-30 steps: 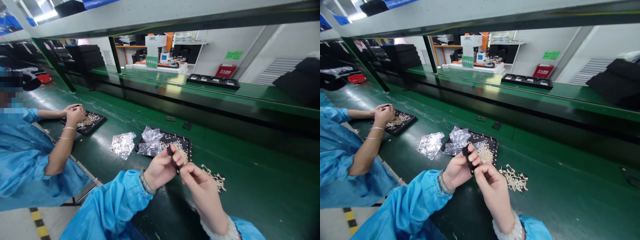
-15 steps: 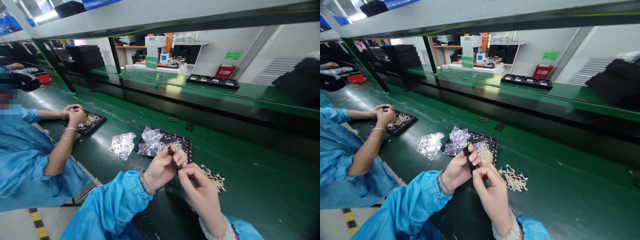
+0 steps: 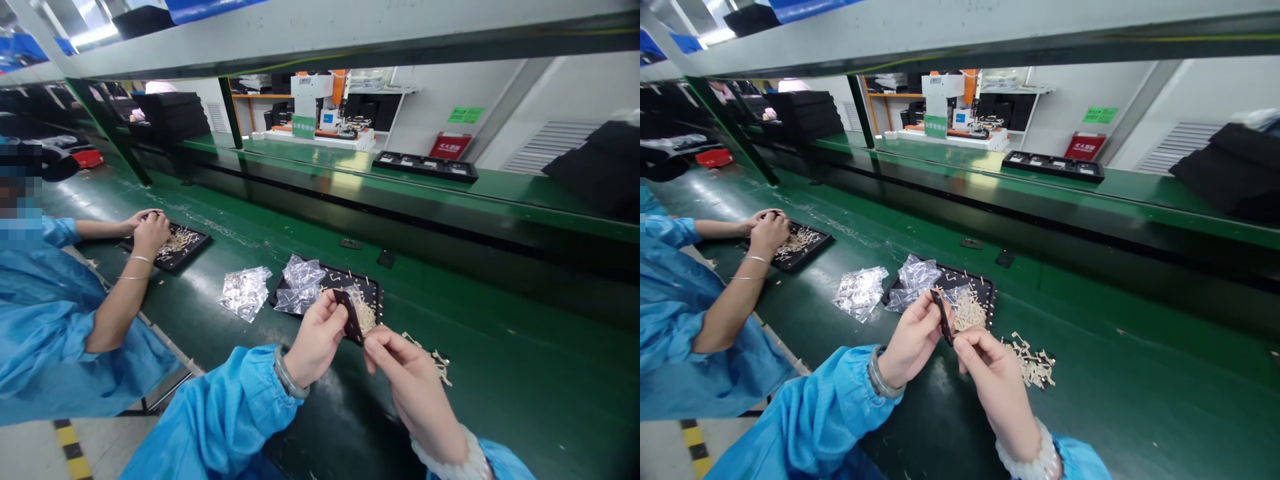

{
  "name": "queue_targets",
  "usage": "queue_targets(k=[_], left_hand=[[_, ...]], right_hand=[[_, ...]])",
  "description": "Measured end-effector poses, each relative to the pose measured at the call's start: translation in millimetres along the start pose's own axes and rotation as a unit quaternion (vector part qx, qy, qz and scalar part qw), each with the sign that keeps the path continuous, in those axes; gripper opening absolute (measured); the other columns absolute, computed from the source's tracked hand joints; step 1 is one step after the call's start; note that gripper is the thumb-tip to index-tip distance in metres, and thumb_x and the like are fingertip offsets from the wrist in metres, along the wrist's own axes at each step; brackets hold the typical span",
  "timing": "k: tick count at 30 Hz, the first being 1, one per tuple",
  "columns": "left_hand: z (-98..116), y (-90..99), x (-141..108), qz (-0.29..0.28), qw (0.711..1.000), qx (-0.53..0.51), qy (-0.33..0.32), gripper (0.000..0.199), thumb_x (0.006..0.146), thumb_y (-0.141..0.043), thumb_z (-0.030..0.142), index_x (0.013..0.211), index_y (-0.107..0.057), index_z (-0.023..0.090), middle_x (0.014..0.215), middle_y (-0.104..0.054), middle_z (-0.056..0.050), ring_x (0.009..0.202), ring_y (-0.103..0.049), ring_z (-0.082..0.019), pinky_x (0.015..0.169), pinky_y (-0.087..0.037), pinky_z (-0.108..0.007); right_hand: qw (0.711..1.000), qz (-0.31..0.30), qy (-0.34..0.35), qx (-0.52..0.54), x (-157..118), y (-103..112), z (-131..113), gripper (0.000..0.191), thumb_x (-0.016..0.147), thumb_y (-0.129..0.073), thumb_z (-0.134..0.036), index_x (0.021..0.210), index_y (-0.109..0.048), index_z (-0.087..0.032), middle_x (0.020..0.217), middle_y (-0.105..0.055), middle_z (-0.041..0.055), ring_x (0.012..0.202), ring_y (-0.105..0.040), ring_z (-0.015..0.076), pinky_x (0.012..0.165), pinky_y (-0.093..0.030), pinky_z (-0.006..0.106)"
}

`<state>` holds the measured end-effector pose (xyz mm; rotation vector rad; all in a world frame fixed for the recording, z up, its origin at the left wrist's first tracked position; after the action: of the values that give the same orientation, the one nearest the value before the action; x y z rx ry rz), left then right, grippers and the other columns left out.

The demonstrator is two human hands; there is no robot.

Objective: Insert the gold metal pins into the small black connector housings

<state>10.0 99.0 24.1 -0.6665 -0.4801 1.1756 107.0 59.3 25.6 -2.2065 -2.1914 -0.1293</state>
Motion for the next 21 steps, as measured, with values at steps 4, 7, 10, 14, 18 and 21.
queue_targets(k=[4,7,10,14,18,21], left_hand=[[1,3.7,-1,0.023,0.999,0.030,0.001,0.022,0.074,-0.067,0.028,0.085,-0.054,0.015,0.068,-0.055,0.002,0.061,-0.050,-0.007,0.060,-0.039,-0.018],[1,5.7,-1,0.034,0.999,0.041,0.005,0.024,0.073,-0.069,0.029,0.087,-0.055,0.015,0.069,-0.058,0.001,0.061,-0.052,-0.008,0.060,-0.040,-0.019],[2,6.5,0,0.037,0.998,0.056,0.000,0.025,0.073,-0.068,0.030,0.089,-0.055,0.015,0.073,-0.060,0.000,0.062,-0.054,-0.009,0.061,-0.041,-0.021],[4,7.1,-1,0.038,0.997,0.072,-0.015,0.021,0.077,-0.064,0.028,0.090,-0.056,0.015,0.077,-0.061,-0.001,0.065,-0.055,-0.010,0.062,-0.042,-0.021],[10,8.6,-4,0.054,0.994,0.088,-0.043,0.018,0.077,-0.064,0.028,0.088,-0.056,0.016,0.076,-0.060,0.001,0.067,-0.054,-0.009,0.061,-0.043,-0.019],[12,9.2,-6,0.061,0.992,0.095,-0.054,0.020,0.077,-0.064,0.029,0.090,-0.056,0.017,0.079,-0.061,0.000,0.071,-0.055,-0.010,0.063,-0.044,-0.020]], right_hand=[[1.000,-0.008,-0.007,0.011,2,0,-4,0.031,0.080,-0.058,-0.038,0.056,-0.054,-0.019,0.055,-0.047,-0.0012,0.058,-0.045,0.0142,0.058,-0.037,0.027],[0.999,-0.028,-0.028,0.019,3,-2,-6,0.036,0.079,-0.058,-0.040,0.051,-0.051,-0.018,0.053,-0.047,-0.0008,0.058,-0.044,0.0144,0.057,-0.037,0.027],[0.999,-0.026,-0.024,0.017,3,0,-6,0.035,0.079,-0.058,-0.039,0.051,-0.052,-0.018,0.054,-0.047,-0.0005,0.057,-0.045,0.0143,0.057,-0.037,0.027],[0.999,0.009,0.032,-0.008,2,8,-11,0.026,0.079,-0.060,-0.033,0.058,-0.058,-0.019,0.058,-0.049,-0.0007,0.059,-0.047,0.0136,0.055,-0.038,0.026],[0.994,0.034,0.088,-0.062,0,13,-21,0.017,0.079,-0.061,-0.030,0.066,-0.063,-0.020,0.065,-0.053,0.0011,0.059,-0.050,0.0137,0.050,-0.039,0.025],[0.984,0.056,0.132,-0.110,-4,15,-32,0.014,0.080,-0.060,-0.028,0.069,-0.063,-0.020,0.068,-0.056,0.0020,0.061,-0.053,0.0145,0.052,-0.042,0.026]])
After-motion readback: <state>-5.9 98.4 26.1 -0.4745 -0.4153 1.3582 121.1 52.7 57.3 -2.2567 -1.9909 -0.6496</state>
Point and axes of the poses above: each hand's wrist, its own x-axis towards the middle knuckle, its own y-axis out of the back of the hand, z = x × y, the point moved 9 cm from there along x, towards the middle knuckle
